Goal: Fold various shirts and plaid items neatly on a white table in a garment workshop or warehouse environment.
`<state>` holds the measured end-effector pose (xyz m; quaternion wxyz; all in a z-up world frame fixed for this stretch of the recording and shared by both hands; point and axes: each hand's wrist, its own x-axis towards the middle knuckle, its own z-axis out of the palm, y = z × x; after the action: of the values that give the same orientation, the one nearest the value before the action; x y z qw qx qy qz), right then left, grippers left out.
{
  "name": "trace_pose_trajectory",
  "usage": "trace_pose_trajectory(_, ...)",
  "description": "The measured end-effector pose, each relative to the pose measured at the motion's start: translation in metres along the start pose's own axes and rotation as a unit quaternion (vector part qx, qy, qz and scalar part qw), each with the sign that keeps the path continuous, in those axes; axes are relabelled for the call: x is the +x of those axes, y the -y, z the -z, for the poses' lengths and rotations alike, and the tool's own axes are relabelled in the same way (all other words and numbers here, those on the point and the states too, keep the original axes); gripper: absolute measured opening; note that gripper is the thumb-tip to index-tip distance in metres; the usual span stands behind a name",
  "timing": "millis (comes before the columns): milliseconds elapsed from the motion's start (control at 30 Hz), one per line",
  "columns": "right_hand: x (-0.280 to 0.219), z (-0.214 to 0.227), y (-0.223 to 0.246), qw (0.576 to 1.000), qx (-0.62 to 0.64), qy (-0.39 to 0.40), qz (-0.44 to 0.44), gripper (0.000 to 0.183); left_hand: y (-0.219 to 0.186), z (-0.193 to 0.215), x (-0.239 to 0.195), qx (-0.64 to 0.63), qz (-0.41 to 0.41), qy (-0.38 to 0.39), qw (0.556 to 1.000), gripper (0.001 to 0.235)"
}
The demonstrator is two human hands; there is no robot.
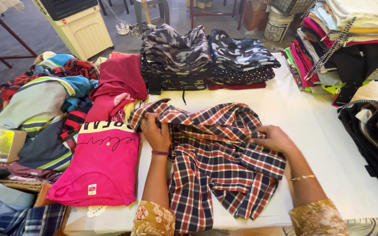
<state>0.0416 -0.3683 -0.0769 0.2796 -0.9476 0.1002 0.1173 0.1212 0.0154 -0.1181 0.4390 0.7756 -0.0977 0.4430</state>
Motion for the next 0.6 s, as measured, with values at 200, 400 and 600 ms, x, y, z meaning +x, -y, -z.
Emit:
trace_pose_trajectory(200, -0.047, 0.024, -0.03, 0.954, 0.091, -0.263, 0.109, 0.028, -0.037, 0.022, 0.004, -0.062, -0.098, -0.069, 0.991, 0.024)
trace_pose_trajectory(400, -0.096, 0.044, -0.029, 0.843, 0.086, -0.468, 0.252, 0.026, -0.06, 0.037, 0.004, -0.051, -0.215, -0.142, 0.965, 0.035)
trace_pose_trajectory(600, -0.002, 0.104, -0.03, 0.736, -0.223, -0.597, 0.228, 0.048, -0.014, 0.011, -0.008, 0.124, -0.118, -0.016, 0.985, 0.036)
